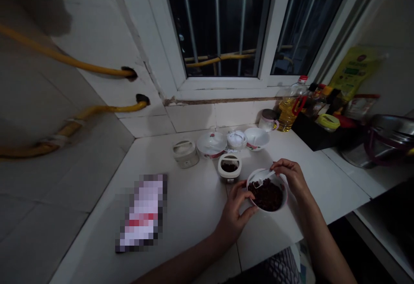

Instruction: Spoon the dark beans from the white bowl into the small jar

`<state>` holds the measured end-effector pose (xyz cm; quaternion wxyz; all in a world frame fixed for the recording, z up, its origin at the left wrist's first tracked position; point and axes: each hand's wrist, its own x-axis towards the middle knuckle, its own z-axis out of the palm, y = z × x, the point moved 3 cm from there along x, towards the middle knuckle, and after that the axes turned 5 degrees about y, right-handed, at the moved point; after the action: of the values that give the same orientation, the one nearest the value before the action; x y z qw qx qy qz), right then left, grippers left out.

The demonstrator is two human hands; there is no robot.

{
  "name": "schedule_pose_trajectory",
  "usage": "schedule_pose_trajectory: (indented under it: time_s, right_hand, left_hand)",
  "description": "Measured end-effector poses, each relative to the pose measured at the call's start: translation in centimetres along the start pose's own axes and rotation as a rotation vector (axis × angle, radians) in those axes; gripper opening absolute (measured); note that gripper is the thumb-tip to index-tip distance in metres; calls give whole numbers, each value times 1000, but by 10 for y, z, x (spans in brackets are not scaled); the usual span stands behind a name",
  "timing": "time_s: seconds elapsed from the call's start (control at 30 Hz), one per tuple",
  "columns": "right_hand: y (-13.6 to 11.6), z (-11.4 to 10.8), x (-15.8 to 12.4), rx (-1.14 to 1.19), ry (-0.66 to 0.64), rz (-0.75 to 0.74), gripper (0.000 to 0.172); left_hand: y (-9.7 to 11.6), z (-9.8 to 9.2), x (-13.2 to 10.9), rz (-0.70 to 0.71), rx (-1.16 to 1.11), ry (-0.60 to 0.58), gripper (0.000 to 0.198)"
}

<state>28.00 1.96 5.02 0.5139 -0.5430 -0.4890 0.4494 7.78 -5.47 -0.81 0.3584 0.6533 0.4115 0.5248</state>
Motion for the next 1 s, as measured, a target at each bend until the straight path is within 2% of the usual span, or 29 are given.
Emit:
schedule_pose_trajectory:
  time_s: [0.23,0.47,0.57,0.63,0.73,0.8,0.87,1.0]
  right_hand:
    - [-2,1,4,71,61,21,2]
    - [-35,18,8,85,119,-168,4]
    - [-50,36,2,11,103,-326,8]
    - [-58,50,-6,-108,85,-514,9]
    - [-64,70,-19,-367,-59,-829,11]
    - [-64,75,-25,-495,-149,-940,14]
    - [-66,69,-26,-522,-128,-950,14]
    - [-68,34,-23,-444,30,-841,9]
  left_hand:
    - [0,1,0,-14,-11,6,11]
    - [1,0,1,-19,-16,-3,10]
    - [1,0,1,-4,-17,0,10]
    - [1,1,1,-8,-12,2,10]
    - [1,1,0,-11,-9,6,10]
    - [1,2,0,-4,-12,10,10]
    - [1,2,0,-4,-14,9,10]
    - [3,1,0,-24,-14,0,10]
